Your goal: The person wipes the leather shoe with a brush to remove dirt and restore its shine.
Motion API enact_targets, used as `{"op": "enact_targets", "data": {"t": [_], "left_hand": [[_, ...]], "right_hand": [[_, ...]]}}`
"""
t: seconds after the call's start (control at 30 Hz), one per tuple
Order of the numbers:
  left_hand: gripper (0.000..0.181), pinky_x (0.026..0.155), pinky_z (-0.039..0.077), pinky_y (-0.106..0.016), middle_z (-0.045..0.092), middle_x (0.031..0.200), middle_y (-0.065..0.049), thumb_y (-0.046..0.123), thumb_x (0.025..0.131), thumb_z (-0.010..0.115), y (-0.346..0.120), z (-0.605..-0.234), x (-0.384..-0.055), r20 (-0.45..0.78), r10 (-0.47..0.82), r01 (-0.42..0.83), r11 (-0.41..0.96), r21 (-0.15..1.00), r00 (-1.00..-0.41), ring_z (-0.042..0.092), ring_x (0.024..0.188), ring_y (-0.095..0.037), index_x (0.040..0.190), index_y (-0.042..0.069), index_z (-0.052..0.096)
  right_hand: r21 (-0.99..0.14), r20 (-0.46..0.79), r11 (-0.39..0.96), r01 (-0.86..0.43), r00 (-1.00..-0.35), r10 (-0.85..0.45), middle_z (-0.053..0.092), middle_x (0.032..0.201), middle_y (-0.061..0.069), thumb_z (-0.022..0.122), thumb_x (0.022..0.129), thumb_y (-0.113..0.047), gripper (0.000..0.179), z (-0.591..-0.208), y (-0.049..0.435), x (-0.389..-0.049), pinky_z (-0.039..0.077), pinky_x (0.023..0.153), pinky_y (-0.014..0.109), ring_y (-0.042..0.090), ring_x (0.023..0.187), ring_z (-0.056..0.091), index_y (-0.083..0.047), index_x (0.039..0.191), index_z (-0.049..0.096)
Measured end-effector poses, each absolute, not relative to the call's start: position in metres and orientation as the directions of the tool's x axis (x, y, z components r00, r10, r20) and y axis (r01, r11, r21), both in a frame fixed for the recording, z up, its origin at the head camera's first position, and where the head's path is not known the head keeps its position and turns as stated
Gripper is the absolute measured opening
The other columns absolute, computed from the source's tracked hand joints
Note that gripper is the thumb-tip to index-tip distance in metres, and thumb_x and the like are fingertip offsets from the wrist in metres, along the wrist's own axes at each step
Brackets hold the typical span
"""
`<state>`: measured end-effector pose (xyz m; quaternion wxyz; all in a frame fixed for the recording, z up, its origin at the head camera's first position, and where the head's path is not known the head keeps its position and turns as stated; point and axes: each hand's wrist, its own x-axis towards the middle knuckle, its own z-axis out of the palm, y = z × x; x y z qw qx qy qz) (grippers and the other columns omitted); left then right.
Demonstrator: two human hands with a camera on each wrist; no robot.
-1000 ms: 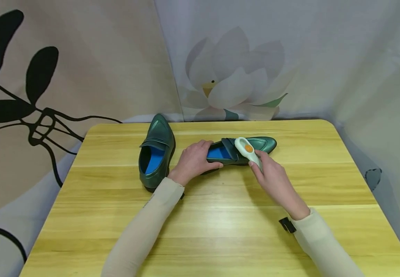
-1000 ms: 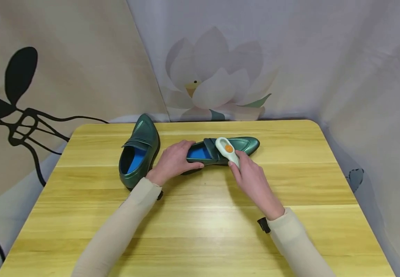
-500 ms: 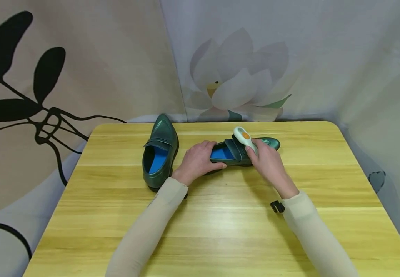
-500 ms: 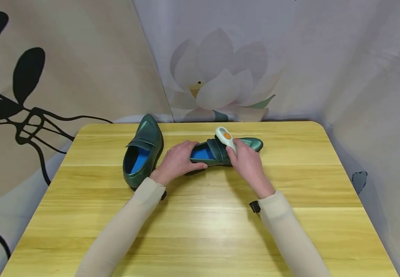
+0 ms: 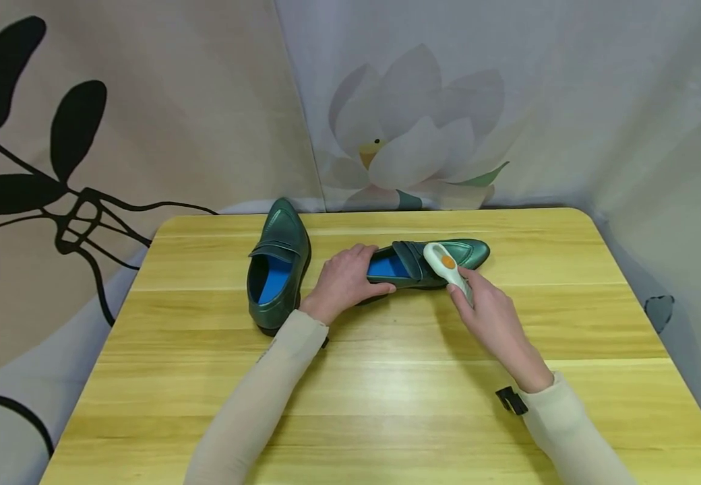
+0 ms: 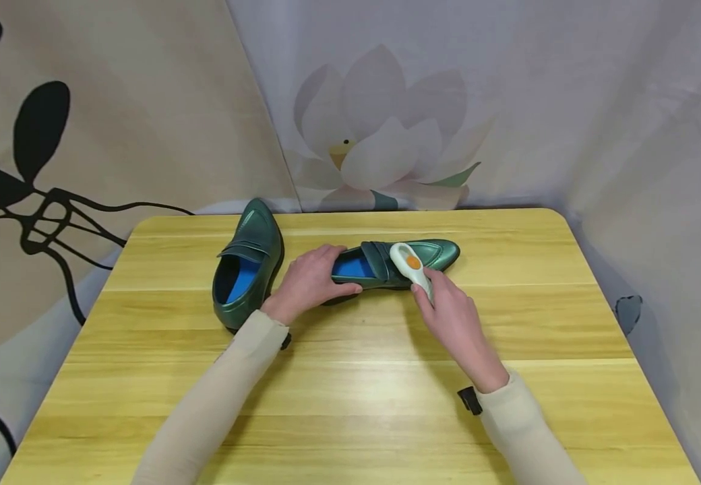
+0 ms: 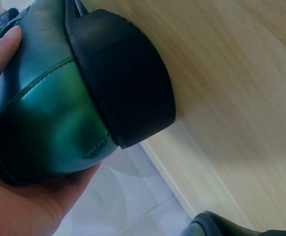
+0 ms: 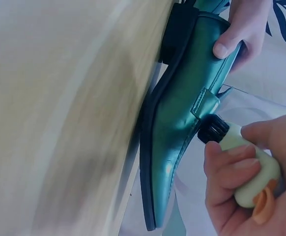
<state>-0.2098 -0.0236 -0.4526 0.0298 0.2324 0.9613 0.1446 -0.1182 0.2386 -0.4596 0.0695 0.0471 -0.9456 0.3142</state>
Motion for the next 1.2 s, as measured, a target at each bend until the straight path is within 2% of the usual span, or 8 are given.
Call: {"op": "enact_targets", "data": {"t": [0.17,0.4,0.67,0.87,1.0,1.2], "left_hand": [[0.088,0.097,0.055,-0.048,0.062,0.138,-0.012,0.067,0.084,0.076,-0.023,-0.452,-0.209,0.014,0.457,0.441,0.850,0.289,-0.890,0.064,0.113,-0.030,0.145,0.008,0.057],[0.087,0.096,0.055,-0.047,0.064,0.135,-0.012,0.067,0.084,0.076,-0.023,-0.454,-0.209,0.034,0.457,0.447,0.849,0.282,-0.889,0.065,0.111,-0.029,0.144,0.007,0.058],[0.087,0.096,0.056,-0.047,0.064,0.135,-0.013,0.066,0.084,0.077,-0.022,-0.455,-0.209,0.039,0.459,0.450,0.846,0.286,-0.888,0.065,0.111,-0.030,0.144,0.007,0.058],[0.087,0.097,0.055,-0.047,0.063,0.136,-0.013,0.067,0.084,0.076,-0.022,-0.454,-0.209,0.032,0.459,0.449,0.848,0.283,-0.888,0.065,0.112,-0.029,0.144,0.007,0.057],[0.087,0.097,0.056,-0.046,0.064,0.135,-0.012,0.067,0.084,0.076,-0.023,-0.453,-0.209,0.036,0.463,0.453,0.847,0.278,-0.886,0.065,0.111,-0.029,0.144,0.007,0.058],[0.087,0.096,0.056,-0.046,0.064,0.134,-0.012,0.067,0.084,0.076,-0.022,-0.453,-0.208,0.040,0.465,0.457,0.847,0.272,-0.885,0.065,0.110,-0.029,0.143,0.006,0.058]], "right_hand": [[-0.582,0.179,0.800,-0.144,-0.983,-0.046,0.069,0.113,0.024,0.055,0.108,-0.029,0.049,-0.461,0.242,-0.114,0.052,0.072,0.055,0.035,0.084,0.063,0.008,0.140,0.055],[-0.593,0.177,0.792,-0.142,-0.983,-0.044,0.067,0.120,0.025,0.054,0.109,-0.030,0.050,-0.462,0.240,-0.122,0.052,0.077,0.057,0.037,0.090,0.063,0.007,0.143,0.053],[-0.582,0.146,0.806,-0.109,-0.989,-0.028,0.066,0.119,0.025,0.055,0.109,-0.028,0.049,-0.462,0.242,-0.131,0.050,0.075,0.055,0.037,0.088,0.061,0.007,0.143,0.053],[-0.564,0.137,0.822,-0.082,-0.991,-0.004,0.064,0.125,0.029,0.057,0.108,-0.027,0.050,-0.462,0.254,-0.132,0.051,0.079,0.060,0.042,0.096,0.064,0.009,0.143,0.053],[-0.539,0.166,0.839,-0.069,-0.986,0.026,0.064,0.125,0.030,0.060,0.106,-0.023,0.047,-0.463,0.267,-0.132,0.050,0.075,0.062,0.045,0.098,0.065,0.008,0.141,0.055],[-0.517,0.190,0.854,-0.049,-0.980,0.059,0.064,0.121,0.032,0.061,0.106,-0.024,0.048,-0.464,0.279,-0.134,0.050,0.068,0.061,0.046,0.092,0.066,0.010,0.140,0.055]]}}
